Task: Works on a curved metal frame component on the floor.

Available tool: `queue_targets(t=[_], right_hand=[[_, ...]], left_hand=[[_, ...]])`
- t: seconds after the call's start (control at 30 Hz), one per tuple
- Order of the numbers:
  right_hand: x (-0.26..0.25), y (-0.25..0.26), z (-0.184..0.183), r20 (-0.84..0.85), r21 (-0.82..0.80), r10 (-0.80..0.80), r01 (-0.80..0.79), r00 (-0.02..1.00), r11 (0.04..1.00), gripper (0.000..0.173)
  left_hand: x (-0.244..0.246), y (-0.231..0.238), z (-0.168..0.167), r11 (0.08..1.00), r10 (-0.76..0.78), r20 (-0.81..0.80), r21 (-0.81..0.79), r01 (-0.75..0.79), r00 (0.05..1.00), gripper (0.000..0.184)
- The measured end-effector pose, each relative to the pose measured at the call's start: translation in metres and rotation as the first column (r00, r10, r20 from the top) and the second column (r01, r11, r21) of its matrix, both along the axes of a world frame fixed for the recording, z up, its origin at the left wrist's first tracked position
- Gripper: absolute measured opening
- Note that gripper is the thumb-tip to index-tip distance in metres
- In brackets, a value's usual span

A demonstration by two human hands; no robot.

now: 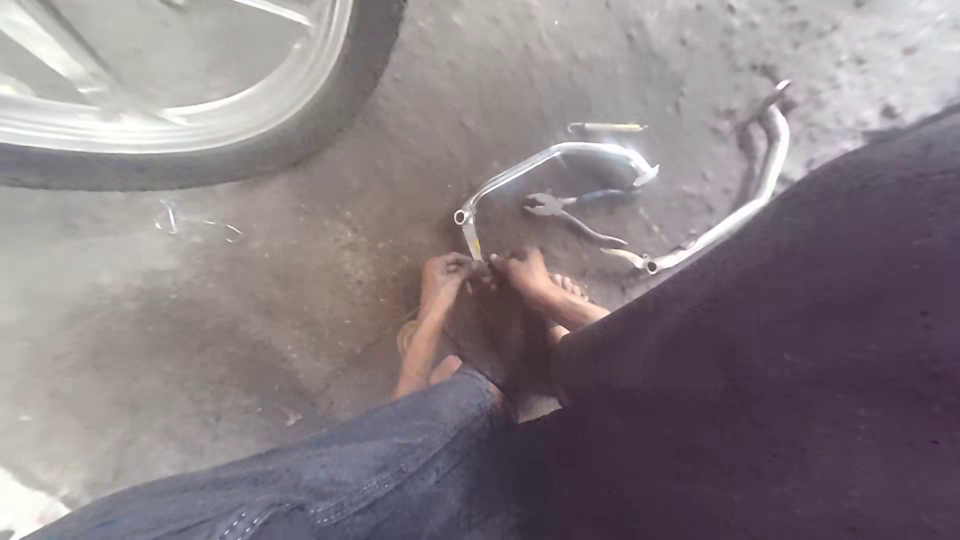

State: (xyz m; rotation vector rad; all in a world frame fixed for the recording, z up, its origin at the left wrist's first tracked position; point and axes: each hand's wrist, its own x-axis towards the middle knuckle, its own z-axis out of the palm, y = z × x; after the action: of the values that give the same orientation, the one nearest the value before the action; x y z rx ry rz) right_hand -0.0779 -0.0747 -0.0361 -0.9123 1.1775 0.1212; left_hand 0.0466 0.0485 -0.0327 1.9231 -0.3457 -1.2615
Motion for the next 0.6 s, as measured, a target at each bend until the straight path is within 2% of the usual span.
queue_targets(t=[0.17, 0.23, 0.3, 0.37, 0.43, 0.6], right_hand=[[-0.004, 0.001, -0.007, -0.046, -0.067, 0.132, -0.135, 0.990, 0.989, 0.023], [-0.001, 0.002, -0.002, -0.072, -0.051, 0.092, -0.096, 0.993, 0.994, 0.021], [0.005, 0.004, 0.012, -0.074, 0.022, -0.031, 0.033, 0.997, 0.999, 0.019], [0.007, 0.003, 0.021, -0.067, 0.107, -0.088, 0.095, 0.994, 0.990, 0.019], [0.009, 0.004, 0.028, -0.073, 0.121, -0.091, 0.099, 0.993, 0.988, 0.019], [0.006, 0.007, 0.025, -0.102, 0.016, -0.043, 0.045, 0.994, 0.999, 0.020]], left_hand=[[0.001, 0.000, 0.001, 0.998, -0.031, 0.015, 0.051, 0.031, 0.999, 0.021], [0.002, 0.000, -0.001, 0.999, -0.038, 0.019, 0.039, 0.037, 0.999, 0.020], [0.001, 0.000, -0.001, 0.999, -0.041, 0.036, 0.028, 0.040, 0.998, 0.017], [0.002, 0.000, 0.001, 0.999, -0.043, 0.044, 0.028, 0.042, 0.998, 0.015], [0.004, 0.001, 0.002, 0.999, -0.045, 0.039, 0.029, 0.044, 0.998, 0.015], [0.006, 0.002, -0.008, 0.999, -0.044, -0.010, -0.006, 0.044, 0.999, 0.018]])
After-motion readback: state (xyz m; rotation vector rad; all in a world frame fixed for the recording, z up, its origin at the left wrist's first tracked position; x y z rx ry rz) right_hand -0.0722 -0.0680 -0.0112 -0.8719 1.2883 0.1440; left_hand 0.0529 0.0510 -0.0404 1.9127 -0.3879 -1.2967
